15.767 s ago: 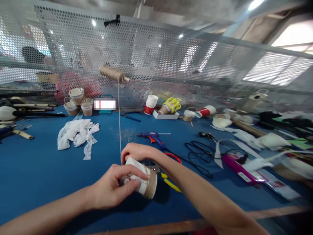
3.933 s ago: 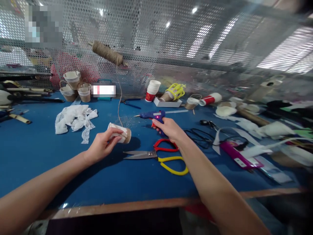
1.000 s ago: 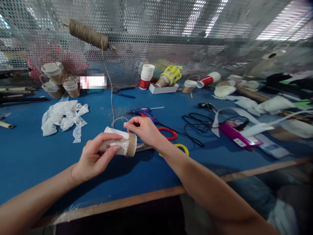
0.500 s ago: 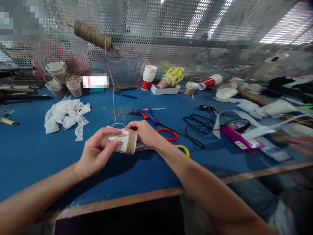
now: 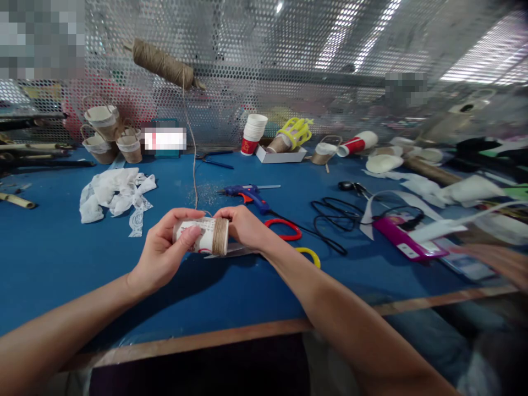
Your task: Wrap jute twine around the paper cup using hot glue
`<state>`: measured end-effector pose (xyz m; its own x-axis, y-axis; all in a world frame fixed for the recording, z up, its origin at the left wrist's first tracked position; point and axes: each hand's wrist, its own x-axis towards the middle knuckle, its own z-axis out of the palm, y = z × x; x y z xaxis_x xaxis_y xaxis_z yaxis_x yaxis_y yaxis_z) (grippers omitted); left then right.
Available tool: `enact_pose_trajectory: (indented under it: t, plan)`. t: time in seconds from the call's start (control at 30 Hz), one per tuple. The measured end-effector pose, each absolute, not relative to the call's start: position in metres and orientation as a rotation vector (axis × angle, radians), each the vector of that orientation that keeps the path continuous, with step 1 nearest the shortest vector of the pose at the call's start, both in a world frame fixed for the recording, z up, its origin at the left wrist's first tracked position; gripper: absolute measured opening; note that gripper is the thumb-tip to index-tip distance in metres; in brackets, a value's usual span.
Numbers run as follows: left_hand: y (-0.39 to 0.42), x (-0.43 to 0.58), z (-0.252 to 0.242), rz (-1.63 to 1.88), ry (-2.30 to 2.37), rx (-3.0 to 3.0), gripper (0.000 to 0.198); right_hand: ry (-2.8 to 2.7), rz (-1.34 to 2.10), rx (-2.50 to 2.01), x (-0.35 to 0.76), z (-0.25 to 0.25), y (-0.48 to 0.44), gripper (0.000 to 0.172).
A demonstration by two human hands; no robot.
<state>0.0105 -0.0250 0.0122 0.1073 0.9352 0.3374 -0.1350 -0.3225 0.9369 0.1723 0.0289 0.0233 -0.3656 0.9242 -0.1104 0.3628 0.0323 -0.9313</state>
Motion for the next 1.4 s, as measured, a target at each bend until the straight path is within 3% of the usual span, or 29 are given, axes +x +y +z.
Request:
enact_pose_trajectory:
  t: [0.7, 1.1, 1.27, 1.4]
  plan:
    - [-0.021, 0.011, 0.009, 1.389, 0.822, 1.257, 0.018, -1.73, 1.351, -1.326, 0.171, 0.023, 0.027, 0.001]
    - [-0.016, 0.012, 0.016, 1.417, 0.851, 1.146, 0.021, -1.744, 1.142, -1.363, 0.174, 0.026, 0.031, 0.005]
    - [-0.01, 0.009, 0.014, 1.416, 0.97, 1.242, 0.023, -1.627, 0.913, -1.315, 0.182, 0.037, 0.028, 0.024]
    - [-0.008, 0.007, 0.01, 1.421, 1.078, 1.407, 0.025, -1.712, 1.166, -1.131, 0.179, 0.042, 0.016, 0.031]
